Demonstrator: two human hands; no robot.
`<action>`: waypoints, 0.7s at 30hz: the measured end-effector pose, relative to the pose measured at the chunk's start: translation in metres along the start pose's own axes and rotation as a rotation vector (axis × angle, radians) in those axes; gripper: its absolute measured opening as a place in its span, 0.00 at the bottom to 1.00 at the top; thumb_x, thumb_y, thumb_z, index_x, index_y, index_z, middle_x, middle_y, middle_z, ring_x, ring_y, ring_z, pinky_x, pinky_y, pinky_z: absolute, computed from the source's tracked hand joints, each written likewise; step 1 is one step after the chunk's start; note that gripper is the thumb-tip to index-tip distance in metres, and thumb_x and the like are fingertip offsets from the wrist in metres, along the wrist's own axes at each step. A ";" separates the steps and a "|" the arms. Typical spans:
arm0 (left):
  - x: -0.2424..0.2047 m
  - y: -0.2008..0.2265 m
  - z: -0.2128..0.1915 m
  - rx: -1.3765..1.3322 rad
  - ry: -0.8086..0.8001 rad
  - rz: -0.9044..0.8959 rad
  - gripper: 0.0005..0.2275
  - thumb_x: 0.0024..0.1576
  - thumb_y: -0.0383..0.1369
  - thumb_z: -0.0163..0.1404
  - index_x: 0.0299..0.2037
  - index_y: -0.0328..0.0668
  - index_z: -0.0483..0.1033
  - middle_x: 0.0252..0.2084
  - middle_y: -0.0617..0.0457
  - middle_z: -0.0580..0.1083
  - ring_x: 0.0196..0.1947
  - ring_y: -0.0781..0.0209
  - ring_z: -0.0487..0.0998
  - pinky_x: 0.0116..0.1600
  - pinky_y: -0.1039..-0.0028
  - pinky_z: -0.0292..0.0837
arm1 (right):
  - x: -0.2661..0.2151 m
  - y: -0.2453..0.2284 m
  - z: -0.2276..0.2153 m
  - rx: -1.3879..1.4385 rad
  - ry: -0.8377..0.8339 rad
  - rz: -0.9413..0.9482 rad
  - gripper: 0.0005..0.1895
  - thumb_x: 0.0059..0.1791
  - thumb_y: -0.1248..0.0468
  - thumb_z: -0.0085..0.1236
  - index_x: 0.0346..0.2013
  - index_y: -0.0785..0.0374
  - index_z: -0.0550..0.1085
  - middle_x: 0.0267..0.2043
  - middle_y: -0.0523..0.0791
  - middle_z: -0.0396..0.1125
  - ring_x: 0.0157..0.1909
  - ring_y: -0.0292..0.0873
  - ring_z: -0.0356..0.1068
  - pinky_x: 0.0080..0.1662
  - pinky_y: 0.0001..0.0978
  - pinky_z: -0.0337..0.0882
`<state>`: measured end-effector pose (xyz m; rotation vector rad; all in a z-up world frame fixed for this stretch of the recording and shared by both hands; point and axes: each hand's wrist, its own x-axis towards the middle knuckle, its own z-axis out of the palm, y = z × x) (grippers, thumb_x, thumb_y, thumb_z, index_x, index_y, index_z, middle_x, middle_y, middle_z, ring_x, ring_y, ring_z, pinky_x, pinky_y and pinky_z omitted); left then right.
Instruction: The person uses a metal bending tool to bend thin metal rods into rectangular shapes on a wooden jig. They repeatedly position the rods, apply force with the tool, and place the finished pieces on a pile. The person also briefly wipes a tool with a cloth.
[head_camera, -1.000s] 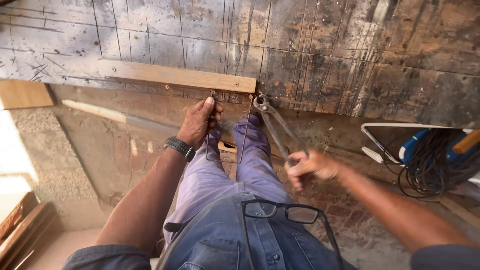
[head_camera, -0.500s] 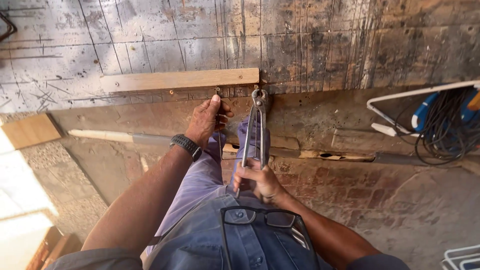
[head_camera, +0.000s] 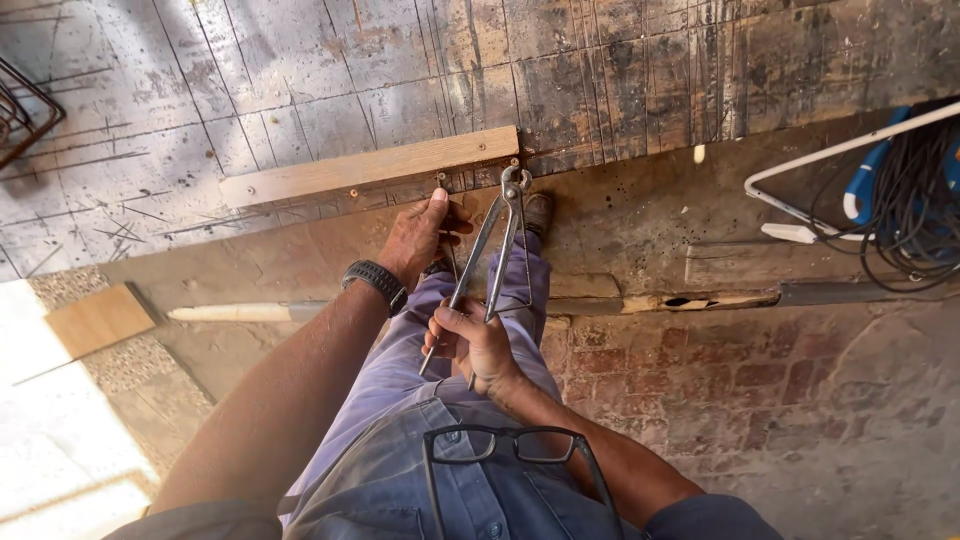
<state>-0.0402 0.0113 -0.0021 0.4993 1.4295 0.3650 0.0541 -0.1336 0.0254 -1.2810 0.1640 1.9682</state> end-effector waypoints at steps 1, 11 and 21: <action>0.002 0.000 -0.001 0.016 -0.013 -0.007 0.20 0.65 0.52 0.38 0.37 0.55 0.82 0.34 0.54 0.81 0.33 0.63 0.79 0.36 0.80 0.66 | 0.001 0.002 0.004 0.016 0.002 -0.014 0.10 0.49 0.62 0.62 0.38 0.60 0.69 0.25 0.48 0.69 0.30 0.46 0.77 0.37 0.43 0.80; -0.002 0.010 -0.009 0.121 -0.049 -0.045 0.21 0.62 0.57 0.40 0.38 0.54 0.80 0.33 0.51 0.81 0.32 0.59 0.79 0.35 0.77 0.64 | 0.028 0.030 0.026 0.077 0.030 -0.122 0.09 0.48 0.60 0.62 0.34 0.57 0.69 0.25 0.45 0.69 0.29 0.45 0.77 0.34 0.40 0.80; 0.007 0.004 -0.014 0.141 -0.005 -0.047 0.21 0.62 0.56 0.43 0.37 0.50 0.81 0.30 0.49 0.79 0.27 0.57 0.79 0.32 0.76 0.68 | 0.049 0.044 0.036 0.118 0.041 -0.136 0.11 0.46 0.59 0.66 0.30 0.56 0.70 0.26 0.45 0.70 0.31 0.45 0.77 0.38 0.39 0.81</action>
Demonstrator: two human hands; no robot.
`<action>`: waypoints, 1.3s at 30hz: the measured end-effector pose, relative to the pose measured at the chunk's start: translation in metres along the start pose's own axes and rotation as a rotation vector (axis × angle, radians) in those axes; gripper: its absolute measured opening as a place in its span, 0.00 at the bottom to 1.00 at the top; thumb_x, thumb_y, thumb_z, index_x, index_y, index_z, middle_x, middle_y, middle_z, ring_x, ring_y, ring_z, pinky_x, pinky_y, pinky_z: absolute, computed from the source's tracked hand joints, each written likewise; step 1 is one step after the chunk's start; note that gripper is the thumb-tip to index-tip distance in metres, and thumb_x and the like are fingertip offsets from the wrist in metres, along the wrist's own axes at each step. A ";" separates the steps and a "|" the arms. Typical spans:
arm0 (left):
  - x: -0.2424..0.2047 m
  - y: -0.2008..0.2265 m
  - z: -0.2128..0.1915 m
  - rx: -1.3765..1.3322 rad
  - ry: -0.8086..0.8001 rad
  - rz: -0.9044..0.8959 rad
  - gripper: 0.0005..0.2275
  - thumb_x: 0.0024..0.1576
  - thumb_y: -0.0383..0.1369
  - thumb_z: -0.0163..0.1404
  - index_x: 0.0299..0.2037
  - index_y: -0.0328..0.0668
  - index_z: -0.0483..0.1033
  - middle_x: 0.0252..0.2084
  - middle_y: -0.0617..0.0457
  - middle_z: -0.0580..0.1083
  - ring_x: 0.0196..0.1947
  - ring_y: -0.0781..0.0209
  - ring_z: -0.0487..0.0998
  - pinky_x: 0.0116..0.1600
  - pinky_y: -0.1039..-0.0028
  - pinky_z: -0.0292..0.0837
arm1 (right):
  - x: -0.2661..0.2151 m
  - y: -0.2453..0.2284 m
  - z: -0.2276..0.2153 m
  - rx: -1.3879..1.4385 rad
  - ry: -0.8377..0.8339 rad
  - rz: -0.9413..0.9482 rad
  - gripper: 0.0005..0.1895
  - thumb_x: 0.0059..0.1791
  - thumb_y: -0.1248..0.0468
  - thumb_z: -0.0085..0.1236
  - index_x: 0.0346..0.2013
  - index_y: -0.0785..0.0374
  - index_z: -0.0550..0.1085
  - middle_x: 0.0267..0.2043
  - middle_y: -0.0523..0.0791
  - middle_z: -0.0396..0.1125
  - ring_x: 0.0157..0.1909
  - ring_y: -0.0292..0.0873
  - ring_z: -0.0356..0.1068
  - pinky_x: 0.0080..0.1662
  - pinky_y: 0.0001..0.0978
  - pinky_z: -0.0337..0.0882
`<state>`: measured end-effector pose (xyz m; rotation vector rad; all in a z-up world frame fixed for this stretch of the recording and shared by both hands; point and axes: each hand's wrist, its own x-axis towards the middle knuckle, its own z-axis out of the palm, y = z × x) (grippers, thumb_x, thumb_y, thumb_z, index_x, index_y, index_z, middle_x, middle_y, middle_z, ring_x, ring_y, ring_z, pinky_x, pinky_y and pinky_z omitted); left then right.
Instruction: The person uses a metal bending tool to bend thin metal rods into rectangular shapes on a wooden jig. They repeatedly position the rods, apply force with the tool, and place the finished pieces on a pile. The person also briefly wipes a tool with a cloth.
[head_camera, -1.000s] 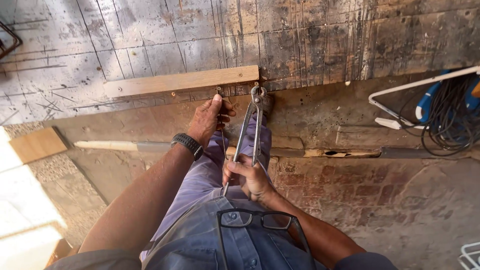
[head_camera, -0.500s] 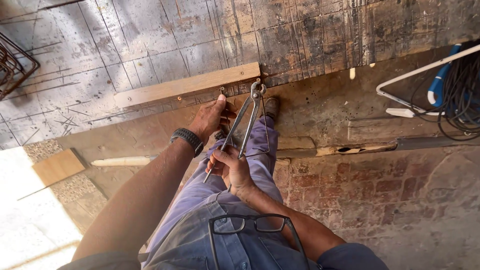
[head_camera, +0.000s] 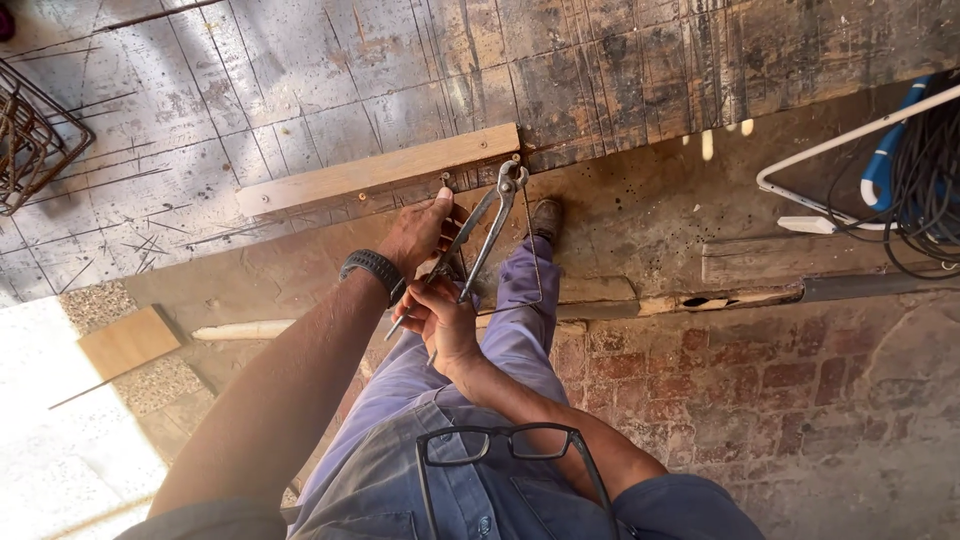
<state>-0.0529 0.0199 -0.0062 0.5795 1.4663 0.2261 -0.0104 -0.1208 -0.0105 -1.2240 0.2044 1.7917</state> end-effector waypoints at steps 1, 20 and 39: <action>0.000 0.001 0.001 0.004 0.005 -0.003 0.21 0.62 0.56 0.43 0.38 0.51 0.81 0.30 0.49 0.79 0.28 0.57 0.79 0.34 0.76 0.69 | 0.000 -0.002 0.002 -0.004 0.003 -0.006 0.10 0.47 0.60 0.65 0.30 0.56 0.71 0.26 0.45 0.69 0.31 0.44 0.77 0.38 0.39 0.80; -0.045 -0.063 0.015 -0.054 -0.213 0.086 0.18 0.59 0.49 0.54 0.40 0.41 0.81 0.32 0.46 0.79 0.33 0.57 0.79 0.38 0.70 0.79 | -0.096 -0.124 -0.052 -0.220 -0.226 0.163 0.30 0.51 0.56 0.55 0.65 0.66 0.64 0.51 0.58 0.72 0.53 0.52 0.74 0.56 0.49 0.74; -0.156 0.004 0.031 -0.181 -0.335 0.049 0.07 0.59 0.31 0.46 0.41 0.35 0.67 0.28 0.39 0.79 0.27 0.54 0.84 0.30 0.73 0.81 | -0.021 -0.297 -0.064 -1.760 -0.432 0.424 0.08 0.49 0.65 0.59 0.38 0.68 0.77 0.22 0.49 0.72 0.19 0.39 0.70 0.22 0.27 0.72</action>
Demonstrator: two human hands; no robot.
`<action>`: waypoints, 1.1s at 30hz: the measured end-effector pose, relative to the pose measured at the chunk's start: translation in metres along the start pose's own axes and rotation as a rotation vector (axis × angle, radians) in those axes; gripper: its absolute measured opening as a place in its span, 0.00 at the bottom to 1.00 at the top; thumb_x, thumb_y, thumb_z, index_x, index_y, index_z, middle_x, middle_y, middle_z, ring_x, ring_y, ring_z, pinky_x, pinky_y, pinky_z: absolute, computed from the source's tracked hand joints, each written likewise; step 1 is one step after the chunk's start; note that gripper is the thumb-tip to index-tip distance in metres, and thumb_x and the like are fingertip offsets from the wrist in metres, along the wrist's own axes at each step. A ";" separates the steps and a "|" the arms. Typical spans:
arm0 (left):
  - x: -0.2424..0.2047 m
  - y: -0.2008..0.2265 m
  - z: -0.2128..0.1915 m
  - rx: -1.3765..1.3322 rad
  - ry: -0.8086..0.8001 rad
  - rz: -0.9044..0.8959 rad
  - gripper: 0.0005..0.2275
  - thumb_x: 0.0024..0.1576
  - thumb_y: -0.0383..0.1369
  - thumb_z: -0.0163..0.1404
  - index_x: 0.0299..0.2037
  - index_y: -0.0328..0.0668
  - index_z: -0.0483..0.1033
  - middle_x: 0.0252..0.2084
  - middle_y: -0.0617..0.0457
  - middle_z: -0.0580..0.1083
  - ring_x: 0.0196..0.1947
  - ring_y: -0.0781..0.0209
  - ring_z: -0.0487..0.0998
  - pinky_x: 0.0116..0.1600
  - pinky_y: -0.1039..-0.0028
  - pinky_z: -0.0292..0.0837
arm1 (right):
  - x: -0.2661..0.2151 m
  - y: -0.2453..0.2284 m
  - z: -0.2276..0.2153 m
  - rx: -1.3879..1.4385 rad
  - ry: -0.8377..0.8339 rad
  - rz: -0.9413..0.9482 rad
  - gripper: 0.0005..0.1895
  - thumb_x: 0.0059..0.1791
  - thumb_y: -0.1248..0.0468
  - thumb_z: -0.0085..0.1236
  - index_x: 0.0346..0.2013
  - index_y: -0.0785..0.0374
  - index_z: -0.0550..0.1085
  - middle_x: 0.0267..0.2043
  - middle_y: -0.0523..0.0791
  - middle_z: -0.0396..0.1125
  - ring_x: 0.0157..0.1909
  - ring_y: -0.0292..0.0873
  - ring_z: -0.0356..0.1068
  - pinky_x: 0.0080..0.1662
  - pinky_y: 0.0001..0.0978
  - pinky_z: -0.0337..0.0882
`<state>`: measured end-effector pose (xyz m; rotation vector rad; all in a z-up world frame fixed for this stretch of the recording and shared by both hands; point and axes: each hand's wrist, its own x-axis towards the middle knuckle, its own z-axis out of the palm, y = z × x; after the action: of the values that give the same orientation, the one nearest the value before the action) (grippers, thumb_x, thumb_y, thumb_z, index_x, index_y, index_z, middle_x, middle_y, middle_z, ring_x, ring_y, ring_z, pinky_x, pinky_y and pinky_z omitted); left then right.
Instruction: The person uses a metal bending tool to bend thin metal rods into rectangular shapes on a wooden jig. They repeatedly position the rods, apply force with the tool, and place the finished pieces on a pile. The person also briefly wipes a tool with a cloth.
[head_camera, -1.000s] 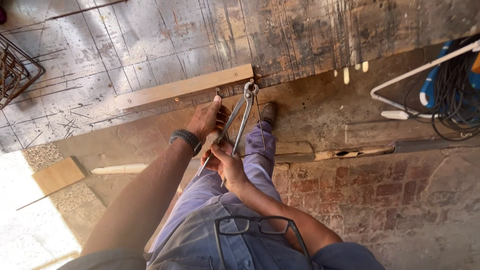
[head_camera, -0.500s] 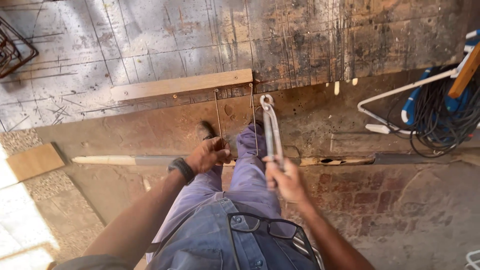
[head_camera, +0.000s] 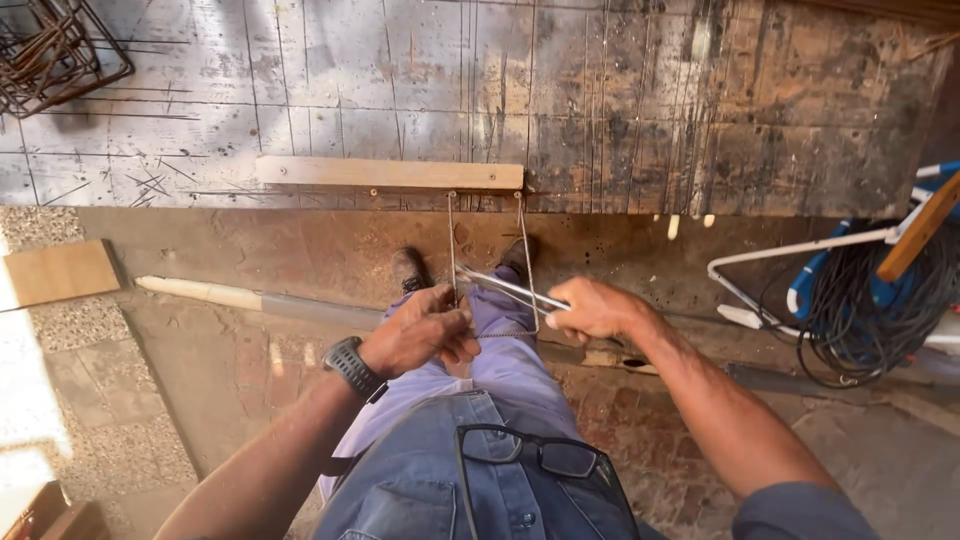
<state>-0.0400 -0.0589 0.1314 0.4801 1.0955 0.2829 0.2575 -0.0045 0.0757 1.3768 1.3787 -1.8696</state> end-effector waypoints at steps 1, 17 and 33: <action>0.001 -0.003 -0.003 0.048 -0.015 0.014 0.06 0.60 0.31 0.45 0.39 0.35 0.67 0.28 0.38 0.80 0.27 0.54 0.84 0.30 0.73 0.81 | 0.010 -0.002 -0.006 0.042 0.021 -0.061 0.06 0.49 0.65 0.59 0.35 0.66 0.78 0.21 0.49 0.72 0.18 0.39 0.69 0.22 0.26 0.71; 0.012 -0.001 0.040 0.718 0.204 0.314 0.08 0.61 0.39 0.48 0.42 0.47 0.68 0.25 0.46 0.79 0.33 0.39 0.82 0.34 0.52 0.77 | -0.024 0.019 -0.034 0.294 0.322 -0.349 0.07 0.48 0.65 0.62 0.39 0.65 0.78 0.17 0.48 0.71 0.17 0.36 0.70 0.23 0.25 0.72; -0.149 0.082 -0.187 0.118 1.152 0.315 0.13 0.67 0.31 0.37 0.58 0.34 0.67 0.35 0.45 0.77 0.38 0.56 0.80 0.43 0.71 0.80 | -0.053 0.073 0.001 0.273 0.750 0.002 0.16 0.47 0.62 0.59 0.45 0.67 0.82 0.18 0.53 0.71 0.18 0.44 0.68 0.27 0.33 0.69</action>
<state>-0.2720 -0.0113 0.2199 0.6060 2.1644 0.8337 0.3367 -0.0458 0.0894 2.3782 1.4517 -1.6401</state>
